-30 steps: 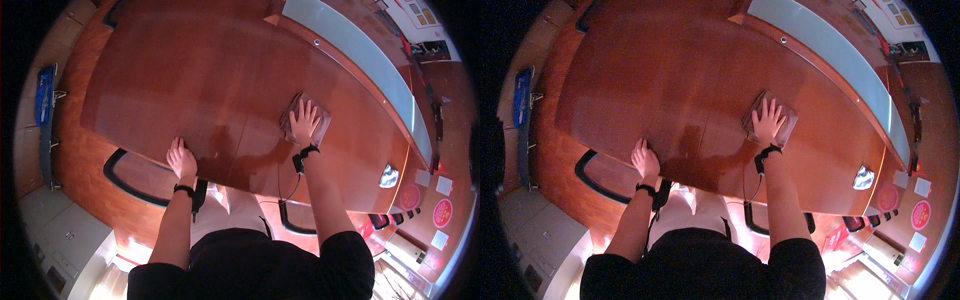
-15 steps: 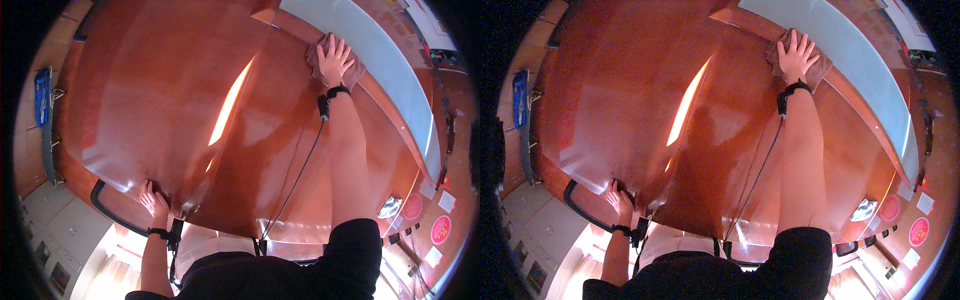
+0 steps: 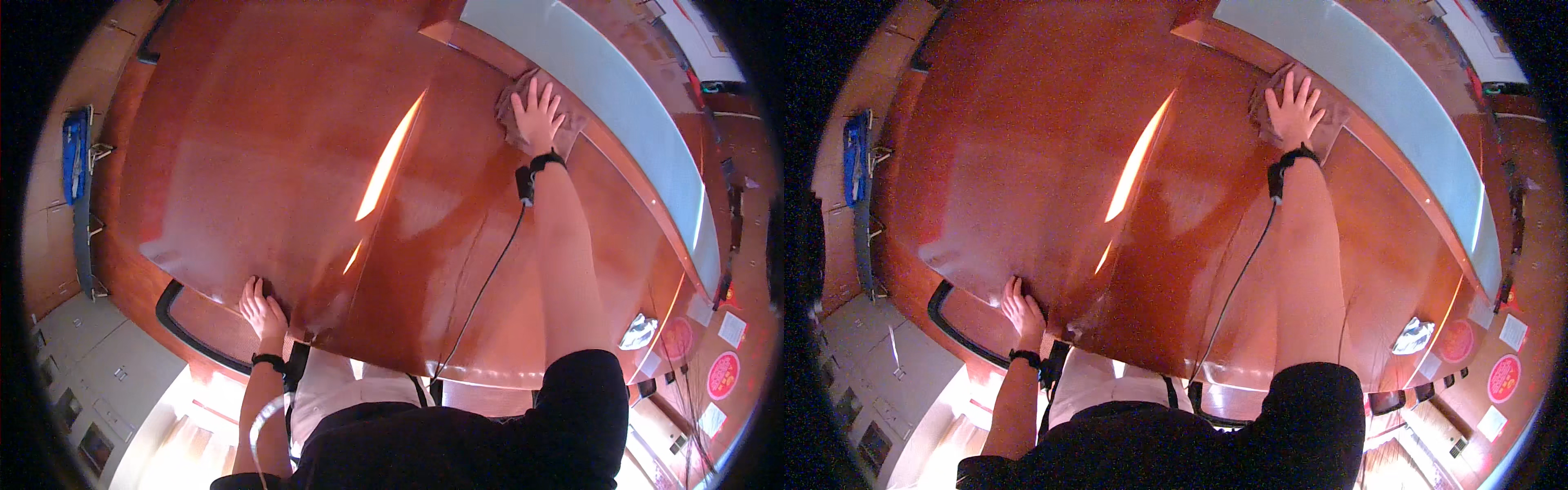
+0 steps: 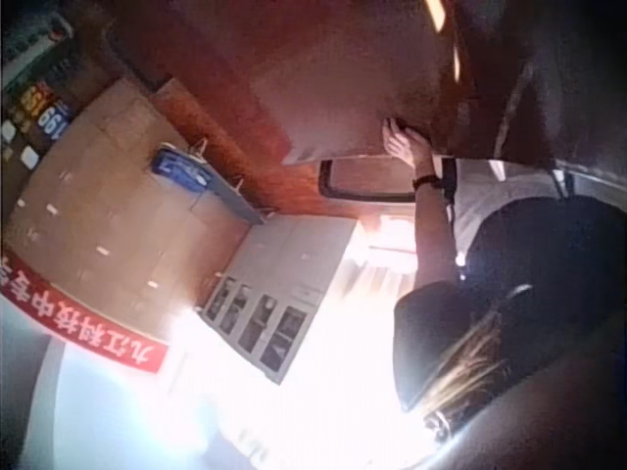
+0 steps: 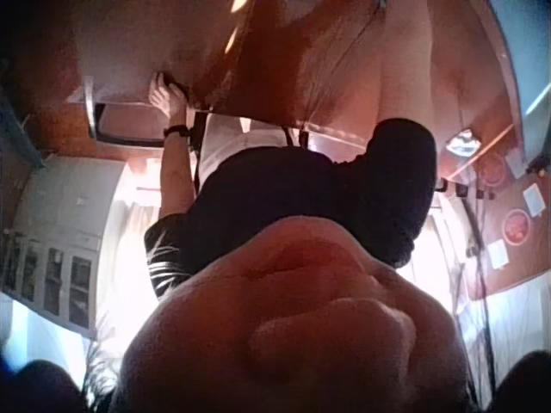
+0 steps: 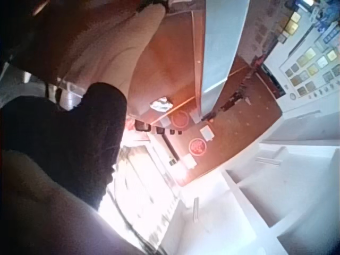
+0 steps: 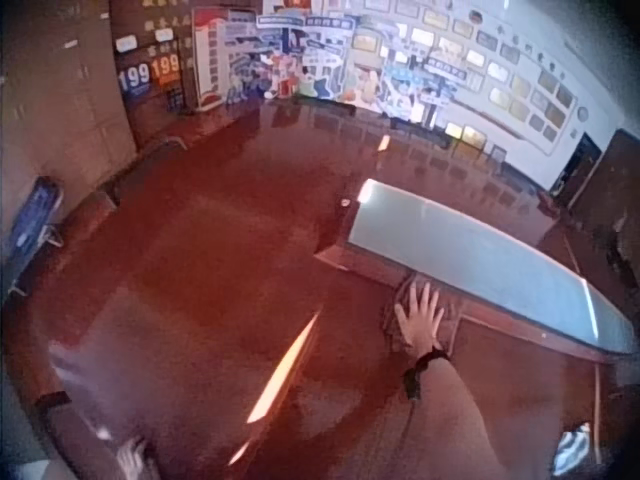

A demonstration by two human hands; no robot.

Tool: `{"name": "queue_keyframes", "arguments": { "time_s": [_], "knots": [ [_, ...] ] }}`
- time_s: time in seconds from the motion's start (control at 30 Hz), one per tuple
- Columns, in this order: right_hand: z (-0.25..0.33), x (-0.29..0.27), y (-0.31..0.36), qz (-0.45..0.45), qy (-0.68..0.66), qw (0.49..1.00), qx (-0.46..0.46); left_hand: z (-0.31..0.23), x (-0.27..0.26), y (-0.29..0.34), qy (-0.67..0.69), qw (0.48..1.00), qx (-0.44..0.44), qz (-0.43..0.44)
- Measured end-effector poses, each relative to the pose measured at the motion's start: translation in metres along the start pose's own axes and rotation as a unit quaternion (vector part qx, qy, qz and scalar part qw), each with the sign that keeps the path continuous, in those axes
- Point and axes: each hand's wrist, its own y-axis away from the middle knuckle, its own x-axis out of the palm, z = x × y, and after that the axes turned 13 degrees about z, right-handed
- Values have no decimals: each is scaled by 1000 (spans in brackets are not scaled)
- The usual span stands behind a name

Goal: The person wipes a large wooden table with a cloth, moving to different sections to cover the surface.

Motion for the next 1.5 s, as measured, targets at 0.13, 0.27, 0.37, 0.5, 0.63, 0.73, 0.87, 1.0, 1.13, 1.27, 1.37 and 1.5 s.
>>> {"name": "queue_keyframes", "arguments": {
  "time_s": [0.13, 0.27, 0.37, 0.5, 0.63, 0.73, 0.87, 1.0, 1.13, 1.27, 1.37, 1.5],
  "knots": [
    [6, 7, 74, 55, 23, 998, 8, 0, 0, 1, 16, 1000, -2, -13],
    [8, 25, 150, 30, 49, 998, 3, -2, -1, -1, 35, 999, -3, -17],
    [18, 36, 213, 28, 53, 998, 6, -2, 0, -3, 54, 998, 7, -32],
    [34, 46, 303, 26, 43, 999, 17, -6, -1, -6, 62, 996, 21, -56],
    [65, 65, 390, -19, 56, 998, 19, 1, 0, -4, 72, 993, 27, -88],
    [83, 71, 451, 5, 41, 999, 28, -1, 2, -2, 77, 992, 20, -98],
    [105, 79, 519, 57, 40, 997, 41, 4, 5, -5, 110, 989, 37, -95],
    [102, 86, 560, 45, 28, 998, 41, 2, 4, -10, 109, 988, 40, -102],
    [86, 76, 572, 94, 14, 995, 31, 5, 8, -17, 102, 984, 49, -136],
    [45, 76, 593, 128, -4, 990, 53, 5, 9, -11, 97, 985, 41, -138],
    [10, 85, 598, 102, -7, 993, 64, 9, 15, -8, 89, 984, 38, -147],
    [-26, 87, 596, 91, -4, 993, 75, 10, 18, -9, 98, 983, 34, -151]
  ]
}}
